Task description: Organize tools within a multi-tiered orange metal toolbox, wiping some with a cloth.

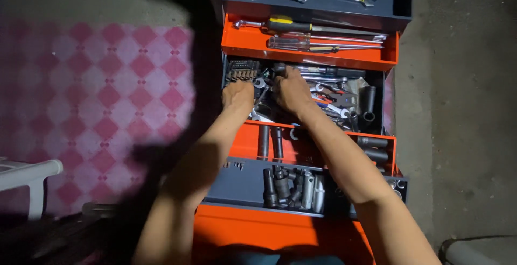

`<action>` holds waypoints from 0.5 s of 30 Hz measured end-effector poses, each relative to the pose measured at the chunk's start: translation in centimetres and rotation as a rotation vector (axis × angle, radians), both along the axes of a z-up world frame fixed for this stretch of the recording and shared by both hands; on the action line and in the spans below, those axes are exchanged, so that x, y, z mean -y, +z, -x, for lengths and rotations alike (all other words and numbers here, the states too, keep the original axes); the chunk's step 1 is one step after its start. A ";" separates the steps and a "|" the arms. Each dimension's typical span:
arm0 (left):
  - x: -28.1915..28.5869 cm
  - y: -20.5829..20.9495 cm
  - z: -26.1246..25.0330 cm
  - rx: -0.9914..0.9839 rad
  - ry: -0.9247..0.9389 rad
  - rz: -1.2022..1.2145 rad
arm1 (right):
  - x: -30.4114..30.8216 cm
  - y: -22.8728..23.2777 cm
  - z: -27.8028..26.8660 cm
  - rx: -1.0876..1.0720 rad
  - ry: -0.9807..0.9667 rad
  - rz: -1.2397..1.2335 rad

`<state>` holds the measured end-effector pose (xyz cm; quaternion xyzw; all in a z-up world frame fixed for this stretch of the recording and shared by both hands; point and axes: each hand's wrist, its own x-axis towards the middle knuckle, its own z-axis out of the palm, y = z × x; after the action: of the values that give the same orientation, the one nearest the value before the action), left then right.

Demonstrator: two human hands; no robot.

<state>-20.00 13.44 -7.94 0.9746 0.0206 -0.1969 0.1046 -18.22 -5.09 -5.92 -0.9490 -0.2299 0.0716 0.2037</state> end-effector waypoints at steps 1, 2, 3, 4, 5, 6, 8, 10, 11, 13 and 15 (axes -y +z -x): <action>0.1 -0.4 0.1 -0.005 0.002 0.000 | -0.1 -0.9 0.0 -0.005 0.002 0.000; 0.2 -0.8 0.3 0.044 -0.048 -0.009 | -0.1 -1.8 0.2 0.064 -0.010 0.023; 0.3 -1.1 0.5 0.093 -0.098 -0.018 | -0.1 -2.6 0.4 0.133 -0.023 0.045; 0.4 -1.1 0.8 0.091 -0.099 -0.017 | -0.4 -2.4 0.5 0.131 -0.023 0.046; 0.6 -1.1 1.0 0.170 -0.143 0.019 | -0.7 -2.1 0.6 0.132 -0.042 0.105; 0.8 -0.9 1.1 0.254 -0.188 0.056 | -0.9 -1.7 0.5 0.137 -0.063 0.166; 1.3 -1.1 0.9 0.333 -0.211 0.067 | -1.0 -1.7 0.5 0.137 -0.057 0.114; 1.7 -1.6 0.8 0.411 -0.233 0.078 | -1.0 -1.8 0.4 0.135 -0.049 0.062; 1.8 -1.9 0.7 0.415 -0.236 0.054 | -1.0 -1.8 0.4 0.112 -0.048 0.075; 1.8 -2.4 0.7 0.418 -0.241 0.032 | -0.8 -2.1 0.3 0.088 -0.047 0.088; 1.5 -2.5 0.5 0.396 -0.231 0.026 | -0.7 -2.6 0.0 0.063 -0.093 0.170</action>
<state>-20.54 11.97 -10.48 0.9887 -0.1146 -0.0126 0.0958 -18.17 -4.39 -8.55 -0.9742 -0.1852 0.0513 0.1182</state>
